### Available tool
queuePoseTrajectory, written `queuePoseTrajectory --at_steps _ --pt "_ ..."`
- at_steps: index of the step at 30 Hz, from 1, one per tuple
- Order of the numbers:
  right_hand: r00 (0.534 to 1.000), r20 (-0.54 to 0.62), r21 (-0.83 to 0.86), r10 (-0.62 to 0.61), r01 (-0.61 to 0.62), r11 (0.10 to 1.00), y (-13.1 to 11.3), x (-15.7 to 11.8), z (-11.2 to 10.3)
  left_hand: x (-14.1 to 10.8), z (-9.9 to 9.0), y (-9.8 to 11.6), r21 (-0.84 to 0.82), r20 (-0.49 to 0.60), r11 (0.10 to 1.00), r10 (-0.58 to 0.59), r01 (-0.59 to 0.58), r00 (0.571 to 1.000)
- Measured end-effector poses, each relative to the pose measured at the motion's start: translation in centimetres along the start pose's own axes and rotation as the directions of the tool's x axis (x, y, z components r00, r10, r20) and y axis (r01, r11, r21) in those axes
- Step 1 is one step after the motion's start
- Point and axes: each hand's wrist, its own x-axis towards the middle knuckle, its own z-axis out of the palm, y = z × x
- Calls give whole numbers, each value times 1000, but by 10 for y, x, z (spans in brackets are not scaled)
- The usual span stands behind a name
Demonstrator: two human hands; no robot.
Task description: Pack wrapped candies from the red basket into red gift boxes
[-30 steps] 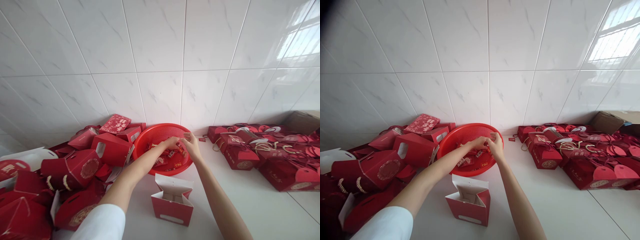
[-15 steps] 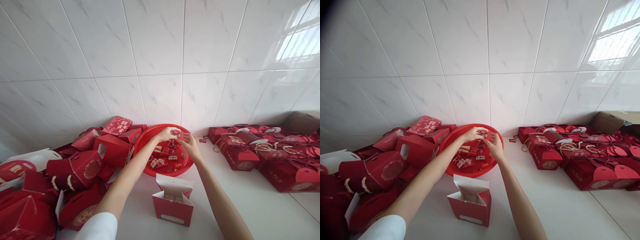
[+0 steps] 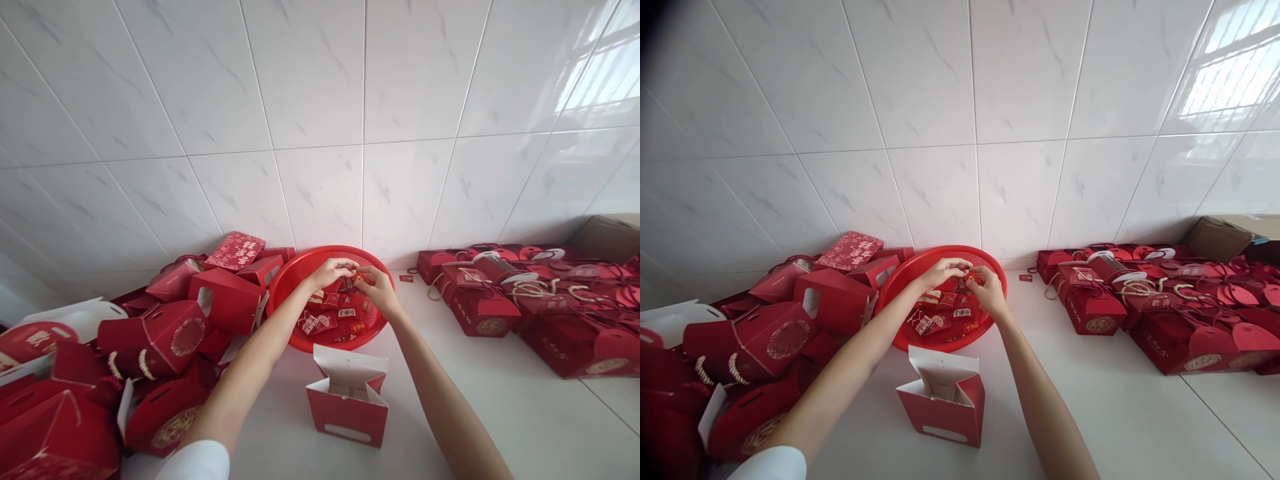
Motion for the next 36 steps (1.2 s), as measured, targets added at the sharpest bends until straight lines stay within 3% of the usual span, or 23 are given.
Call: queuePoseTrajectory --at_steps 7,11,20,24,27,31,36 --pt "993 -87 -75 -75 69 995 -1 0 2 -2 -2 -2 98 -112 995 -9 20 994" --pt "991 -94 -167 -97 80 983 1 0 3 -1 0 -5 153 -121 985 -59 78 991" --pt "995 -78 -136 60 -70 988 -2 -1 0 -1 11 -6 62 -114 998 17 -10 993" --pt "1000 8 -182 9 -8 983 0 -2 -2 -1 12 -9 28 -78 999 37 -35 996" --pt "999 29 -199 -43 48 979 1 -2 -3 -2 11 -8 -64 -25 998 -14 12 1000" --pt "999 35 -167 -16 22 986 0 -1 -3 -3 11 -4 -168 -18 984 -53 49 998" --pt "998 59 -80 -3 7 997 -1 0 -3 -5 11 -1 -162 5 985 -52 52 999"
